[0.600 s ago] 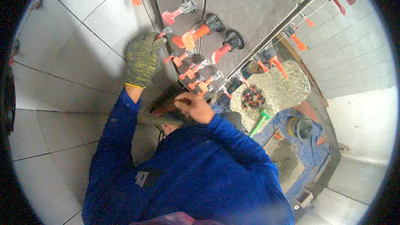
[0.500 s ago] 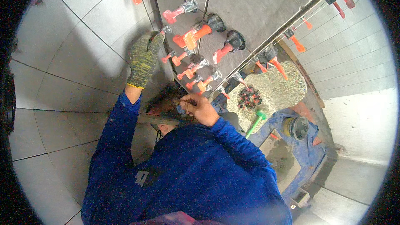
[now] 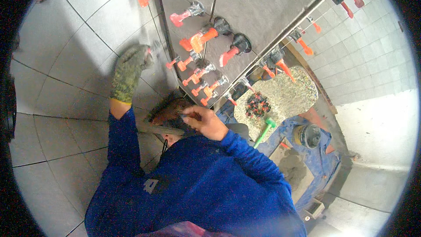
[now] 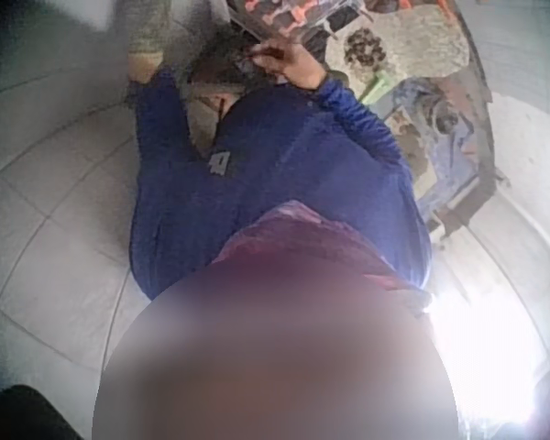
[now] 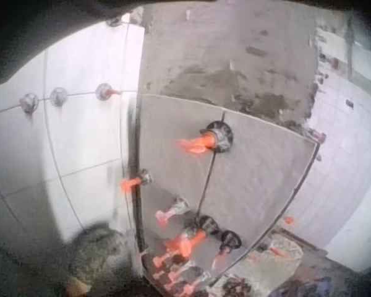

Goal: The person installs white wall tiles by hand, using red tile leveling clips and wedges to maintain even spacing. They tap the tiles with a green rubber mallet to seat them and adjust the clips to align the joints.

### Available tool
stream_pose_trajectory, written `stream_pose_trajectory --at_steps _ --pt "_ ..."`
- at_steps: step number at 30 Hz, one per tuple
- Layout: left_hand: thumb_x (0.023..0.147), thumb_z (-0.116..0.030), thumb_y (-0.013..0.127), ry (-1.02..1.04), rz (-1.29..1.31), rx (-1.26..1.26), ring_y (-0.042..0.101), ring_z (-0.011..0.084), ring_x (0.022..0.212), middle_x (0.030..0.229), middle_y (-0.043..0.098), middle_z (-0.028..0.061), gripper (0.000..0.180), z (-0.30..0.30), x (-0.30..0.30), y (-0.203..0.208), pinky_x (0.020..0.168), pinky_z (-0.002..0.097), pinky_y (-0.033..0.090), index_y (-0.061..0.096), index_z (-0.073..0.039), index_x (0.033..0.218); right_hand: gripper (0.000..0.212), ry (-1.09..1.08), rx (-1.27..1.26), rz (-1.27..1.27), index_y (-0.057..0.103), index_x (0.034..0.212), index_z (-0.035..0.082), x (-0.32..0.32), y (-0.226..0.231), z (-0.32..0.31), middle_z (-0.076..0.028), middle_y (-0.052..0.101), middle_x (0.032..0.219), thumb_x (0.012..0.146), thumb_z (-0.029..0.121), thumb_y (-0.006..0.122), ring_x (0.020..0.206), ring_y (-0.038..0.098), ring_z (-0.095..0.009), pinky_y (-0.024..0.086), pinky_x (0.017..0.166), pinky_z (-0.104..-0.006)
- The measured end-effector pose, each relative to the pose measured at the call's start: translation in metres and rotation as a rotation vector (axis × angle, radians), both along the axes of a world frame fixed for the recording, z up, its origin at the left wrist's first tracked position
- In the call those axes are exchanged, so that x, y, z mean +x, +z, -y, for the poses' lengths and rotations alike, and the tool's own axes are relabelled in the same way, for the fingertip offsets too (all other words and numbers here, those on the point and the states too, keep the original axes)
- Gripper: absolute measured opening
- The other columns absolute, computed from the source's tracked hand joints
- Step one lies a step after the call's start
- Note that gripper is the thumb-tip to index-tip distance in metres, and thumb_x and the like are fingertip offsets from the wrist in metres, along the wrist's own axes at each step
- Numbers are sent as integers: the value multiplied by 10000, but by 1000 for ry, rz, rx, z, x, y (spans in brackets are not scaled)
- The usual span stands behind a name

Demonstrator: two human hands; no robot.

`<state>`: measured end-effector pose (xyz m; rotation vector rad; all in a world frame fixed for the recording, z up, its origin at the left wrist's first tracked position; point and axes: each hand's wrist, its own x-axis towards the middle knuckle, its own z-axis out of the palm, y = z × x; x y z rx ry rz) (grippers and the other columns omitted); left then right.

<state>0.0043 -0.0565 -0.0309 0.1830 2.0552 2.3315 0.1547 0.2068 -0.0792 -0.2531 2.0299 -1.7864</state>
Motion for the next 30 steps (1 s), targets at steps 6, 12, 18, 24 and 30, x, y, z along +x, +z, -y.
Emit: stream_pose_trajectory --at_steps 6,12,18,24,30 --pt "888 -189 689 -441 -254 -454 659 200 951 1085 689 103 249 -17 38 30 840 332 530 683 -16 1066 629 -141 -596 230 262 1501 52 -29 27 43 -116 528 1324 1018 353 532 1065 596 -213 531 872 -351" --pt "831 -92 660 -422 -266 -675 609 240 1106 1174 659 97 354 -32 50 42 935 371 507 656 -92 1186 350 -394 -989 335 504 1302 64 -49 34 52 -89 558 1293 1002 236 559 1126 594 -226 496 945 -417" --pt "828 -128 614 -363 -1178 -1215 627 314 1011 1139 643 102 411 -58 -6 67 877 418 512 617 -106 1238 171 -362 -1207 387 628 1079 83 -62 31 56 -45 661 1012 928 159 656 896 651 -186 540 824 -386" --pt "814 -160 642 -528 -810 -1353 641 326 929 1053 651 127 367 -80 -32 72 816 437 519 634 -86 1173 229 -434 -1259 405 639 1080 165 -74 27 67 29 626 895 921 319 699 748 612 -117 517 710 -326" --pt "818 -157 641 -391 -626 -1039 645 315 915 1035 651 125 353 -79 -43 47 792 426 525 633 -79 1162 183 -433 -1300 397 626 1063 131 -79 26 69 29 642 912 942 261 672 805 618 -101 511 709 -338"
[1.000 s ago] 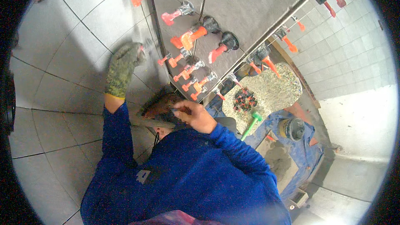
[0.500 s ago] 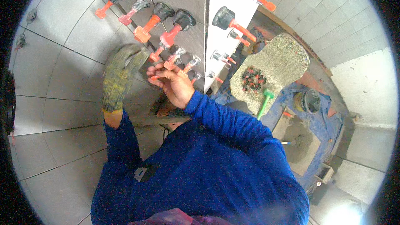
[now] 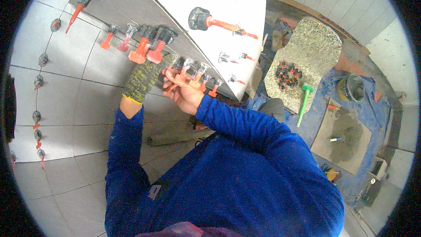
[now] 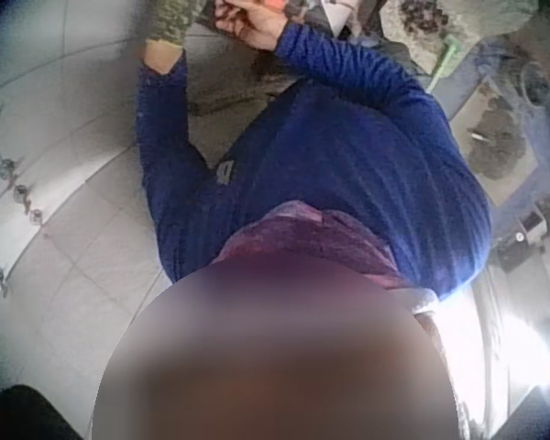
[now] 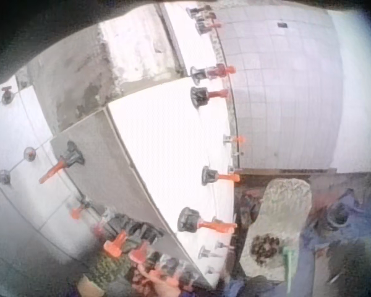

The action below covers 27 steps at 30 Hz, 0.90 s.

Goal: The person installs white wall tiles by hand, using red tile leveling clips and wedges to maintain even spacing. They tap the tiles with a green rubber mallet to seat them and adjust the clips to align the joints.

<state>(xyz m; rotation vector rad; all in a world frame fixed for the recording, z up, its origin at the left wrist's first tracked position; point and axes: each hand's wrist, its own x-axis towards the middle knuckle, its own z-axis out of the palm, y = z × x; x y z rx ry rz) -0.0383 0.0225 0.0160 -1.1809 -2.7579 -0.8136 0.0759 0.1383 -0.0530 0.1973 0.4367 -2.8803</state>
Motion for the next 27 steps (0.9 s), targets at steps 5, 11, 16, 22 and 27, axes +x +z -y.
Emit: stream_pose_trajectory --at_steps 5,11,16,22,27 --pt "822 -155 641 91 87 198 649 306 904 1020 652 123 341 4 2 -38 771 416 530 632 -72 1153 161 -63 23 18 642 1036 103 3 1 0 15 645 905 932 219 684 802 624 -117 515 710 -360" --pt "826 -152 640 130 239 317 653 296 890 1002 652 121 328 5 12 -64 747 404 536 631 -65 1142 151 -84 -3 -24 643 1026 90 1 -5 1 0 648 945 921 184 696 816 615 -125 508 721 -351" --pt "806 -158 653 150 161 303 654 301 852 948 654 118 303 4 20 -72 708 404 530 645 -68 1095 144 -108 10 10 655 1045 76 -1 -11 4 -7 645 974 924 148 687 860 607 -122 497 756 -320" --pt "778 -158 667 164 -76 282 650 302 772 865 661 110 284 -5 27 -80 642 412 508 661 -70 1048 180 -160 52 71 655 1081 77 1 -13 7 -5 644 971 918 145 692 871 604 -128 503 756 -313" --pt "806 -170 658 88 57 232 646 284 743 863 664 109 265 2 14 -58 616 398 503 657 -61 1048 232 -149 161 -5 647 1094 98 2 -9 4 0 659 997 899 193 728 847 617 -114 516 668 -320"
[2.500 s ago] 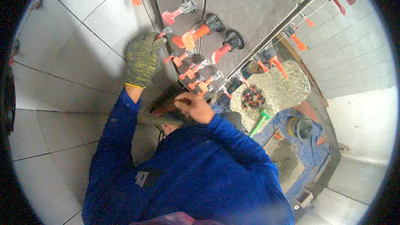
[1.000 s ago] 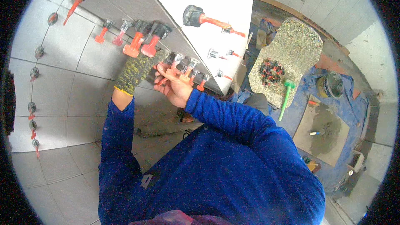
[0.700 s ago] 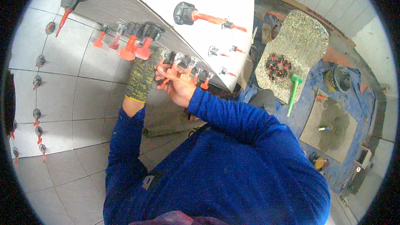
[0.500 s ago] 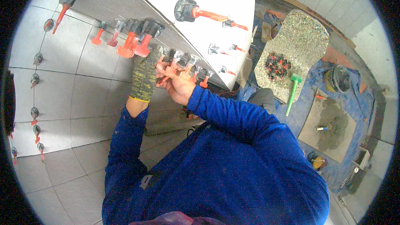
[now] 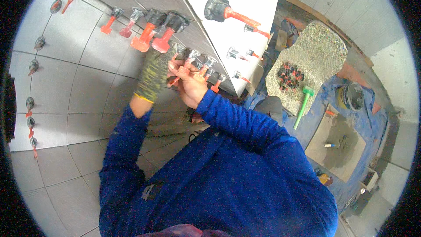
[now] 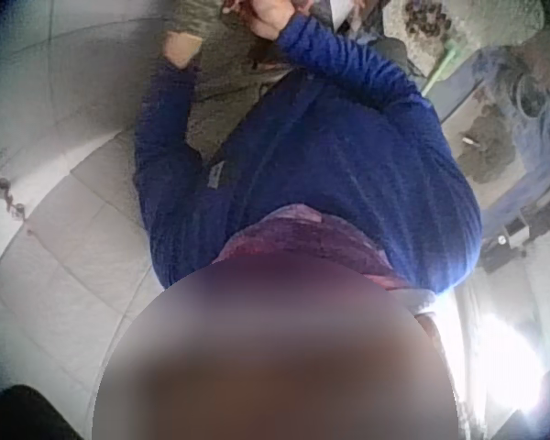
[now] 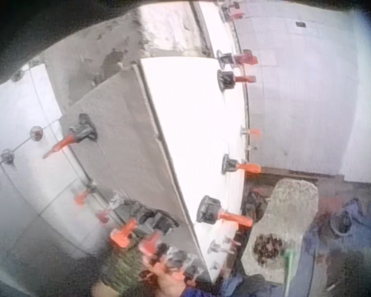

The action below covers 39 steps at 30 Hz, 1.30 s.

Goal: The person installs white wall tiles by hand, using red tile leveling clips and wedges to maintain even spacing. They tap the tiles with a green rubber mallet to seat them and adjust the clips to align the joints.

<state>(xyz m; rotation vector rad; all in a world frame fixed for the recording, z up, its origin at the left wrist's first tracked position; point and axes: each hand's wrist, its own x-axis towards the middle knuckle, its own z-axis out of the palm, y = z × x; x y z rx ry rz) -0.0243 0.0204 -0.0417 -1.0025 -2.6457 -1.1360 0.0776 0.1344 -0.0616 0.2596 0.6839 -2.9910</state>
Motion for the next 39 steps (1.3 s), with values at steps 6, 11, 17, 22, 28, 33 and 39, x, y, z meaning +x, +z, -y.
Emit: stream_pose_trajectory --at_steps 6,11,17,22,28,33,39 --pt "834 -184 648 -110 -108 -199 641 266 719 861 665 106 251 5 -1 31 591 382 498 653 -54 1049 208 41 -145 -47 608 1099 80 3 5 -2 -21 651 902 919 138 693 817 660 -153 548 662 -368" --pt "858 -196 639 -268 -373 -401 637 250 699 859 667 104 242 1 0 50 571 369 494 650 -49 1050 245 22 -179 -11 607 1103 81 3 7 -3 -27 658 937 895 140 723 820 672 -165 558 681 -361" --pt "886 -210 629 -227 -199 -377 632 232 674 858 669 101 236 -3 -10 53 547 353 489 646 -42 1052 252 72 -226 -24 621 1100 67 0 8 -3 -28 658 954 879 111 736 852 672 -156 552 696 -321" --pt "909 -222 621 434 575 231 628 216 654 856 670 99 235 -24 33 38 527 340 484 643 -37 1053 287 -2 -201 -4 649 1145 55 -1 0 3 -48 685 1036 883 139 731 841 643 -158 521 658 -311" --pt "953 -252 591 596 732 378 614 184 619 855 672 94 252 -31 46 38 491 311 472 638 -28 1057 235 -23 -112 -41 665 1142 83 -1 -3 1 27 608 940 907 74 674 762 517 -75 430 649 -241" --pt "1005 -261 507 510 700 504 622 171 706 924 664 95 270 -21 34 13 547 291 488 627 -26 1062 224 -12 -50 15 679 1136 142 1 1 3 65 598 949 916 103 674 747 464 -63 393 671 -237" --pt "999 -241 500 639 683 325 614 155 812 1025 647 69 255 -20 39 17 618 291 492 600 -69 1158 228 -15 -64 -12 688 1129 162 -2 -4 7 70 660 1074 903 145 706 799 499 -52 372 678 -239"
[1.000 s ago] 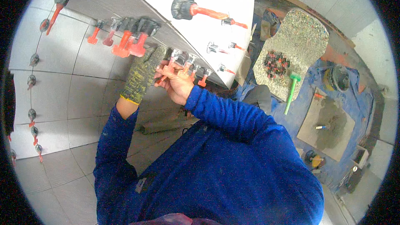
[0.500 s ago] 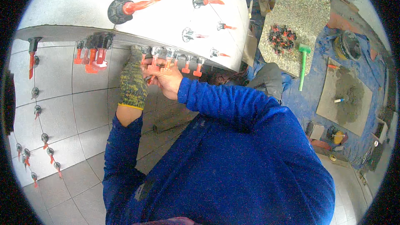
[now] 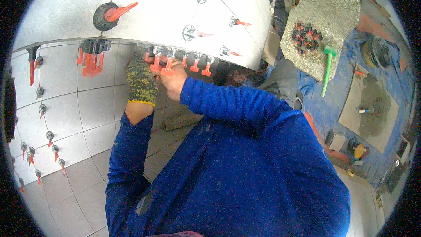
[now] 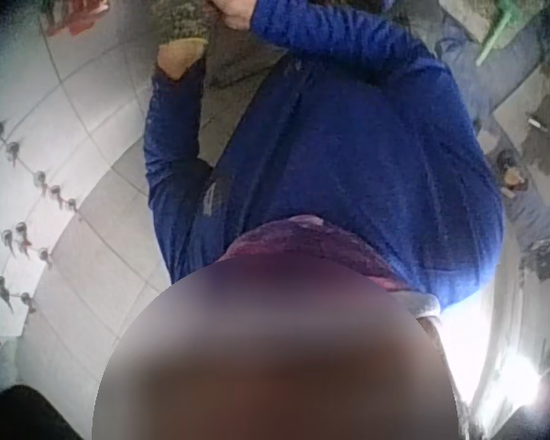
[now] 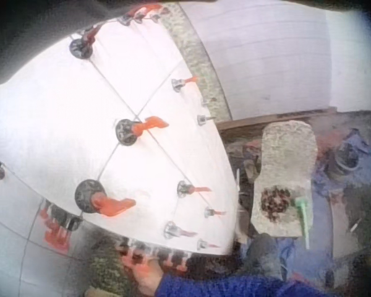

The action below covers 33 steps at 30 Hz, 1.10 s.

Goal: The person installs white wall tiles by hand, using red tile leveling clips and wedges to maintain even spacing. They tap the tiles with a green rubber mallet to seat them and adjust the clips to align the joints.

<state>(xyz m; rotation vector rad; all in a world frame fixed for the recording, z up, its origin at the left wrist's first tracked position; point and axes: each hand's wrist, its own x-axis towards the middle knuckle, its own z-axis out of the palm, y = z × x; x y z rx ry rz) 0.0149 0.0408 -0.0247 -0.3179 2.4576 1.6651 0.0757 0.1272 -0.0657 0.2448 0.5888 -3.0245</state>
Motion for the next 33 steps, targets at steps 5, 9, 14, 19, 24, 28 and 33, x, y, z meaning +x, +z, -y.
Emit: stream_pose_trajectory --at_steps 5,9,14,19,24,28,33 --pt "1000 -186 467 -214 -106 -195 626 190 836 995 652 102 252 -4 11 15 678 316 520 607 -6 1108 247 -52 -56 -44 680 1141 122 -1 -5 5 23 675 1133 896 138 711 903 578 -80 454 759 -260" --pt "976 -129 467 -291 -283 -459 632 245 910 1037 651 148 251 -1 3 1 759 342 529 604 16 1129 195 -128 -23 -21 708 1070 99 -7 -7 12 15 689 1052 878 67 696 861 589 -94 466 713 -277" --pt "959 -204 556 -457 -228 -694 637 240 863 1060 671 128 291 12 -27 -17 713 360 534 597 3 1161 182 -117 16 36 670 1086 72 -8 -6 13 -15 673 1022 906 46 651 881 634 -137 524 803 -307" --pt "935 -318 624 -260 92 88 640 202 815 1037 688 96 396 22 -22 -16 638 357 522 584 -40 1214 221 21 122 -3 647 1112 69 2 1 -9 9 596 850 902 119 697 748 594 -107 512 659 -278" --pt "930 -190 573 -591 -469 -265 649 235 882 1082 658 137 316 16 -16 14 713 364 529 619 -66 1217 268 255 359 -24 633 1094 22 35 -3 -40 -78 682 867 922 214 704 648 630 -126 514 552 -246" --pt "892 -135 570 -906 -1128 -855 649 322 859 977 672 126 205 6 -20 42 704 442 516 674 -105 1066 299 369 570 -8 655 1045 11 54 -10 -56 -74 697 836 920 277 710 632 627 -106 508 561 -233" --pt "848 -436 642 -564 -754 -1013 636 349 669 680 638 136 327 -12 -4 54 644 478 497 662 -110 857 333 336 683 -15 646 1046 -19 62 -7 -66 -73 695 834 917 280 715 627 621 -95 507 539 -232"
